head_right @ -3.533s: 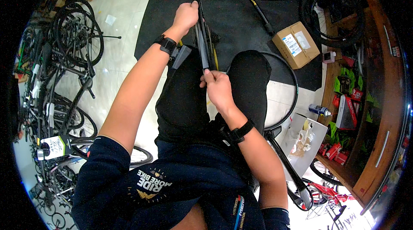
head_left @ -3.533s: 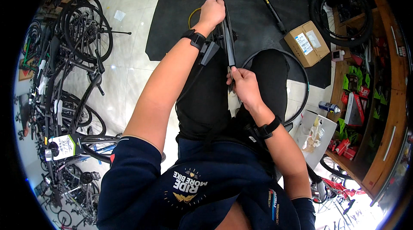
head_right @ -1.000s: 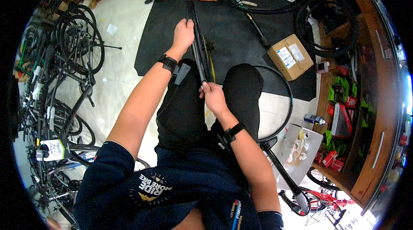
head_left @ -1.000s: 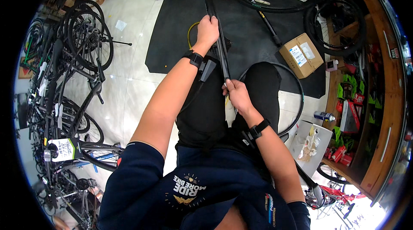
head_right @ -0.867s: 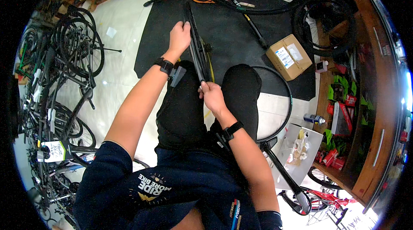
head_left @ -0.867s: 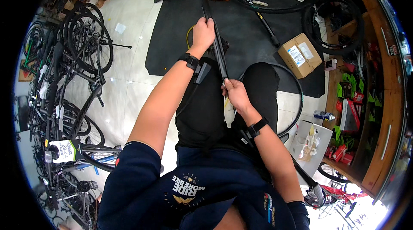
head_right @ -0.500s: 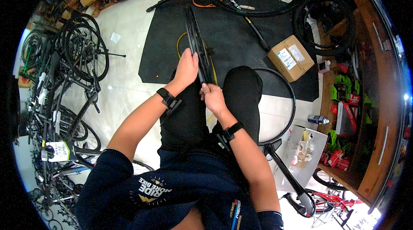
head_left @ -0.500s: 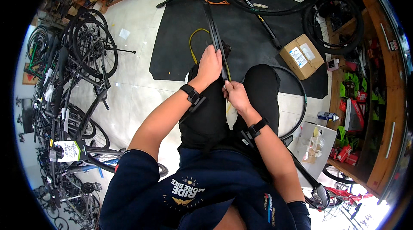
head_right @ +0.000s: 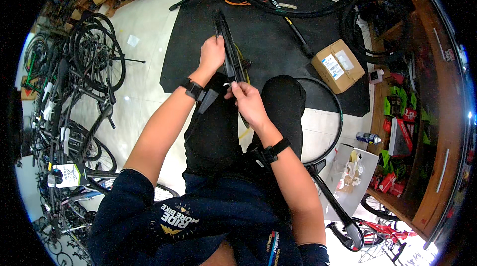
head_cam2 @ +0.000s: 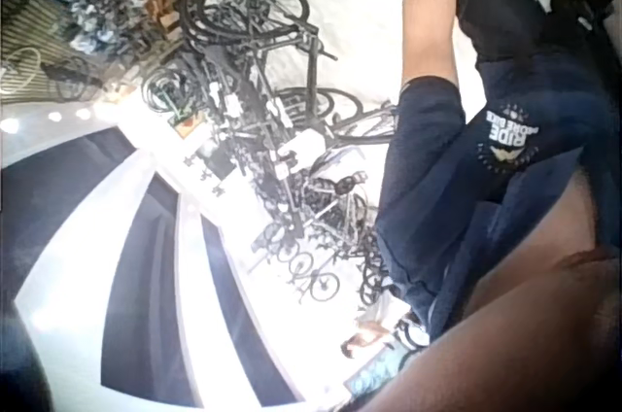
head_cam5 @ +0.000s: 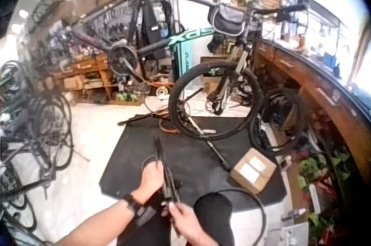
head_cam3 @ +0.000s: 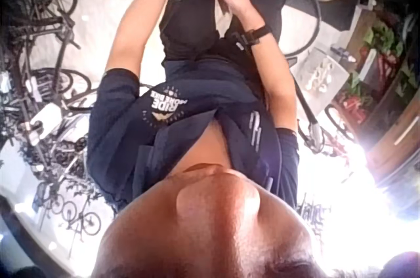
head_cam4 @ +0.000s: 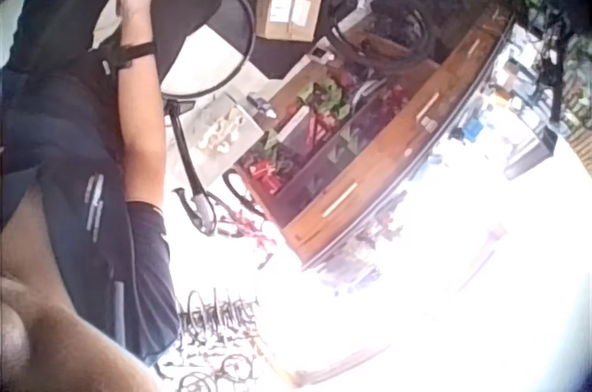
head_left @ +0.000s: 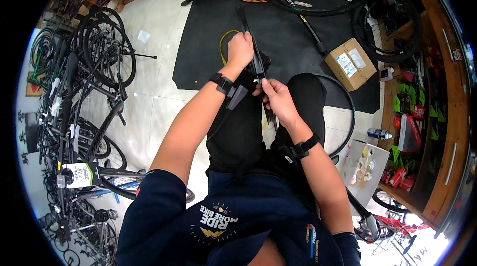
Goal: The person prepares a bicycle rim by applying rim tape from a roll around the interior circumference of the wheel.
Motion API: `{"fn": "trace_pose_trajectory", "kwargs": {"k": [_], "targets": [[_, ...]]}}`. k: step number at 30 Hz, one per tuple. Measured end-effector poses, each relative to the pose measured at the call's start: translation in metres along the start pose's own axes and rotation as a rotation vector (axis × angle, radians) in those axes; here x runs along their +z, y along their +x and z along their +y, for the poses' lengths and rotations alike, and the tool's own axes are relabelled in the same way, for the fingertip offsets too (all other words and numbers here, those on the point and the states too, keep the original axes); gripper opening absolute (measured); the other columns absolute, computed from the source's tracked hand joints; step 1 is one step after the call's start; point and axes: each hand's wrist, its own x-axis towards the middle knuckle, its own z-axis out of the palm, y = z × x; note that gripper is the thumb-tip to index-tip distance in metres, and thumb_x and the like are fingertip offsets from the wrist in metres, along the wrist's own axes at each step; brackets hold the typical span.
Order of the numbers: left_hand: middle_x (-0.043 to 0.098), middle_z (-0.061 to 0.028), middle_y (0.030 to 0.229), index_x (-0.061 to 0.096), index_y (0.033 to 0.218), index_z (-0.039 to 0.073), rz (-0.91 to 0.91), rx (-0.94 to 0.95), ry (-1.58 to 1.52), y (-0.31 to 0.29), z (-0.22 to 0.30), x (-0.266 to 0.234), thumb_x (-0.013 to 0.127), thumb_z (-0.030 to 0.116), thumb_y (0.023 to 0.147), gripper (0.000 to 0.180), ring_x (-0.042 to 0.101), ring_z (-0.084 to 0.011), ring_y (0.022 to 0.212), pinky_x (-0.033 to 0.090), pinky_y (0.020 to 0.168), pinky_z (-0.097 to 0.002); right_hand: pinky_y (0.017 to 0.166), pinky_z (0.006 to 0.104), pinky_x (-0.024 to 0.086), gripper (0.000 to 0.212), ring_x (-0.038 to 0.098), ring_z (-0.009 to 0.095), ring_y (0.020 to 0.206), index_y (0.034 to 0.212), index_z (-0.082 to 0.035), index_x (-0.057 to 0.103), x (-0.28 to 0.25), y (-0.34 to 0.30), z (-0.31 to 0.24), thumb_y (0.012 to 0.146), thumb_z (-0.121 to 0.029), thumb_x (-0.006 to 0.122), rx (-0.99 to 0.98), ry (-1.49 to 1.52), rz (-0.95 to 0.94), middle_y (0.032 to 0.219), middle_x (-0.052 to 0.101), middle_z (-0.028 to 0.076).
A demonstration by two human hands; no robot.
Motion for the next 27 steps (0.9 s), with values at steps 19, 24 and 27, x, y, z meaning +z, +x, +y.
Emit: {"fn": "trace_pose_trajectory", "kwargs": {"k": [19, 24, 27], "targets": [[0.066, -0.0344, 0.100, 0.066, 0.091, -0.009, -0.114, -0.104, -0.055, 0.048, 0.002, 0.012, 0.046, 0.033, 0.101, 0.048, 0.062, -0.0513, 0.100, 0.048, 0.090, -0.0528, 0.051, 0.0248, 0.043, 0.033, 0.049, 0.008, 0.054, 0.099, 0.001, 0.066, -0.012, -0.029, 0.031, 0.108, -0.027, 0.050, 0.214, -0.034, 0.025, 0.083, 0.069, 0.006], [0.066, -0.0345, 0.098, 0.066, 0.091, -0.009, -0.111, -0.072, -0.055, 0.050, -0.006, 0.011, 0.046, 0.032, 0.101, 0.047, 0.062, -0.0517, 0.099, 0.048, 0.091, -0.0532, 0.059, 0.0285, 0.046, 0.037, 0.055, 0.011, 0.061, 0.093, 0.003, 0.067, -0.011, -0.025, 0.037, 0.108, -0.027, 0.051, 0.182, -0.122, 0.072, 0.079, 0.068, 0.007], [0.066, -0.0347, 0.097, 0.066, 0.090, -0.009, -0.111, -0.048, -0.043, 0.051, -0.011, 0.010, 0.046, 0.032, 0.101, 0.047, 0.062, -0.0521, 0.098, 0.048, 0.090, -0.0535, 0.068, 0.0317, 0.048, 0.040, 0.060, 0.015, 0.067, 0.089, 0.005, 0.068, -0.009, -0.023, 0.040, 0.107, -0.026, 0.052, 0.138, -0.170, 0.089, 0.077, 0.067, 0.008]]}}
